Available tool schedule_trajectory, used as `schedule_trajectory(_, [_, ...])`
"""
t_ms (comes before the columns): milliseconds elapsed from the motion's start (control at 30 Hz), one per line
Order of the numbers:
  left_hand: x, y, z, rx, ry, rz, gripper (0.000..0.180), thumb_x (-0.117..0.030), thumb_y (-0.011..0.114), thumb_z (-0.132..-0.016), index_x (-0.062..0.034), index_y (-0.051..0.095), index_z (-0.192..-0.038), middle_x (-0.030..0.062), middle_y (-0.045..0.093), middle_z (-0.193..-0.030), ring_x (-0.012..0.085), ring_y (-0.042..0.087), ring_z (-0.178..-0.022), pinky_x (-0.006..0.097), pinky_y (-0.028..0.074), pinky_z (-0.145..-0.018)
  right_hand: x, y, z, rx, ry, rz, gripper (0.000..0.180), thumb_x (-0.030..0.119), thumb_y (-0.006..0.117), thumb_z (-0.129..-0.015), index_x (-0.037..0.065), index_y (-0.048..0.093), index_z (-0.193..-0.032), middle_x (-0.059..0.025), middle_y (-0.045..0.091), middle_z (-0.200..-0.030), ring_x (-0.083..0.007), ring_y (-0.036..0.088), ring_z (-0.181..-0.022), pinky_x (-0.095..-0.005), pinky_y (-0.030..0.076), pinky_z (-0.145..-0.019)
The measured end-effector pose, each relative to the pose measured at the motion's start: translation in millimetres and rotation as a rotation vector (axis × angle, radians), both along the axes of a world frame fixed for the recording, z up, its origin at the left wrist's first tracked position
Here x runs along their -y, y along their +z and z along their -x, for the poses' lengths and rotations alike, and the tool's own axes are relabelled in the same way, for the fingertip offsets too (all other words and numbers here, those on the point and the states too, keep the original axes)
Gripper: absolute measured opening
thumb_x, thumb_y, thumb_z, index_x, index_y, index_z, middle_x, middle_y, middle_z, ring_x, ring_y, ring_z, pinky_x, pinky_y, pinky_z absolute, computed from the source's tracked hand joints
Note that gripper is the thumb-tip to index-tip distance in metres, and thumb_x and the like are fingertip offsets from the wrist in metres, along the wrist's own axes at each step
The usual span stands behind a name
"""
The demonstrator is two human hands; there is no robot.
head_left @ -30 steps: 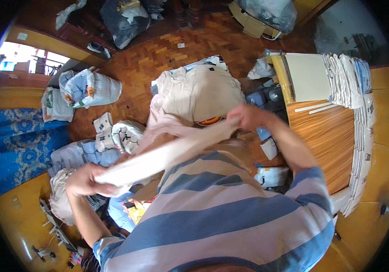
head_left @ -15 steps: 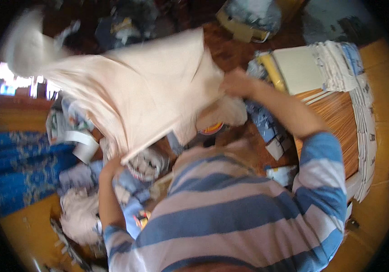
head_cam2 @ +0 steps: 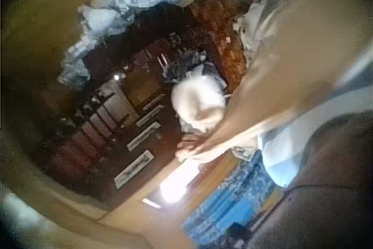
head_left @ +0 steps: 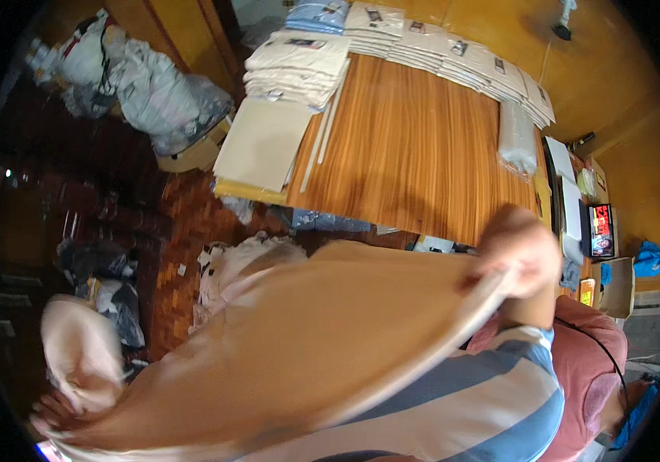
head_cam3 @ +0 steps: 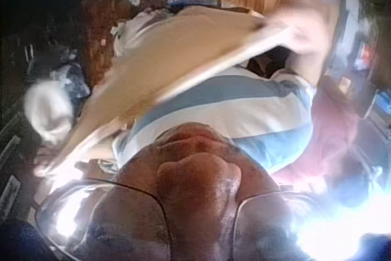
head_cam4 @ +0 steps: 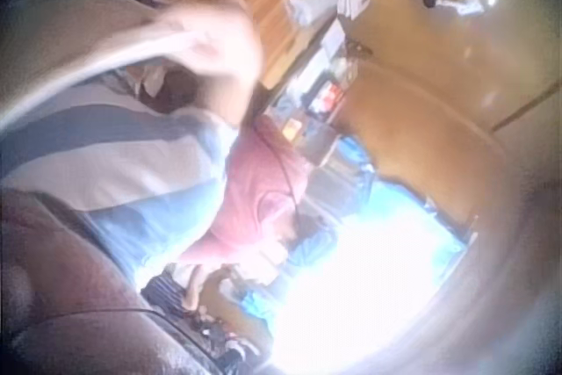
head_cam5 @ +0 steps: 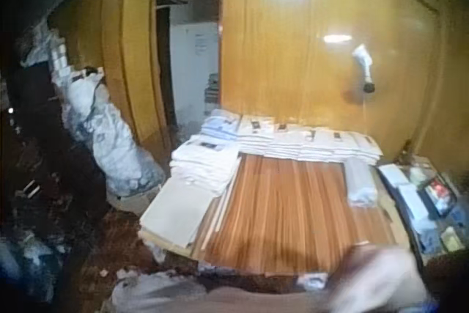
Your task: The person packs folded shirts into individual plastic bags, seals them with tape, labels them using a pen, and organizes them on a table.
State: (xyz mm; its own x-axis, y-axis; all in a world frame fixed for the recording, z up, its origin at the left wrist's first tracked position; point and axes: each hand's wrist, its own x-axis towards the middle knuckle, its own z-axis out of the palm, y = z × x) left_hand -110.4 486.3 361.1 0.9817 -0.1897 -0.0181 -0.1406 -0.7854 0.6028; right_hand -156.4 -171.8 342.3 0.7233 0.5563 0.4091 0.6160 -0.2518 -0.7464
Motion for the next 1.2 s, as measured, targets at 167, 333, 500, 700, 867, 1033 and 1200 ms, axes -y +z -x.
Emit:
schedule_trajectory(167, [177.1, 48.6, -138.0, 0.091, -0.403, -0.257, 0.054, -0.026, 0.072, -0.093, 0.0034, 0.062, -0.136, 0.0158, 0.066, -0.136, 0.0273, 0.063, -0.124, 0.040, 0.050, -0.105, 153.3, 40.6, 72.5, -0.029, -0.209, 0.170, 0.033, 0.031, 0.091, -0.080, 0.002, 0.075, -0.086, -0.0085, 0.072, -0.068, -0.0203, 0.066, -0.050, -0.0308, 0.051, -0.050])
schedule_trajectory(333, [369.9, 68.3, -297.7, 0.428, -0.503, -0.275, 0.056, -0.020, 0.080, -0.088, 0.0043, 0.063, -0.136, 0.0141, 0.070, -0.129, 0.0250, 0.068, -0.116, 0.036, 0.052, -0.102, 281.2, 85.0, 43.8, -0.316, -0.961, 0.457, 0.046, 0.025, 0.098, -0.069, -0.002, 0.074, -0.098, -0.0064, 0.072, -0.081, -0.0191, 0.067, -0.075, -0.0351, 0.057, -0.075])
schedule_trajectory(500, [480.3, 104.3, -404.9, 0.694, -0.368, 0.150, 0.067, -0.046, 0.082, -0.081, -0.0175, 0.069, -0.141, 0.0170, 0.051, -0.159, 0.0353, 0.039, -0.153, 0.054, 0.023, -0.127, 383.7, 110.5, -38.4, 0.520, -1.462, 0.654, 0.037, 0.013, 0.065, -0.094, 0.003, 0.068, -0.129, -0.0140, 0.073, -0.097, -0.0105, 0.064, -0.089, -0.0288, 0.053, -0.083])
schedule_trajectory(700, [541.0, 123.1, -338.4, 1.546, -0.276, 0.025, 0.018, -0.007, 0.070, -0.071, 0.0021, 0.074, -0.086, 0.0208, 0.069, -0.085, 0.0402, 0.066, -0.079, 0.049, 0.052, -0.071, 419.3, 118.3, -1.2, 0.599, -1.570, 0.613, 0.036, 0.004, 0.064, -0.089, 0.009, 0.070, -0.124, -0.0182, 0.072, -0.095, -0.0205, 0.072, -0.087, -0.0316, 0.055, -0.081])
schedule_trajectory(867, [529.8, 40.0, -330.2, 1.286, -0.425, 0.005, 0.055, 0.007, 0.072, -0.073, -0.0176, 0.075, -0.122, 0.0100, 0.069, -0.114, 0.0363, 0.068, -0.108, 0.040, 0.055, -0.091, 411.0, 47.7, 53.2, 0.289, -1.325, 0.574, 0.032, -0.007, 0.065, -0.083, 0.000, 0.070, -0.114, -0.0133, 0.074, -0.093, -0.0146, 0.069, -0.088, -0.0304, 0.054, -0.083])
schedule_trajectory(1033, [515.6, -84.4, -256.2, 0.847, -0.414, -0.095, 0.051, 0.014, 0.070, -0.072, -0.0096, 0.075, -0.118, 0.0139, 0.066, -0.112, 0.0362, 0.068, -0.109, 0.043, 0.056, -0.092, 366.2, -87.3, 87.3, 0.065, -1.283, 0.652, 0.034, -0.004, 0.072, -0.078, 0.006, 0.074, -0.111, -0.0161, 0.078, -0.103, -0.0327, 0.077, -0.090, -0.0406, 0.060, -0.077])
schedule_trajectory(1200, [485.6, -210.8, -180.2, 0.190, -0.419, -0.085, 0.049, 0.008, 0.077, -0.075, -0.0094, 0.075, -0.120, 0.0187, 0.065, -0.129, 0.0365, 0.068, -0.116, 0.044, 0.057, -0.098, 319.1, -214.5, 116.9, -0.225, -1.318, 0.736, 0.027, 0.000, 0.069, -0.081, 0.010, 0.072, -0.106, -0.0169, 0.075, -0.098, -0.0371, 0.074, -0.091, -0.0472, 0.059, -0.080])
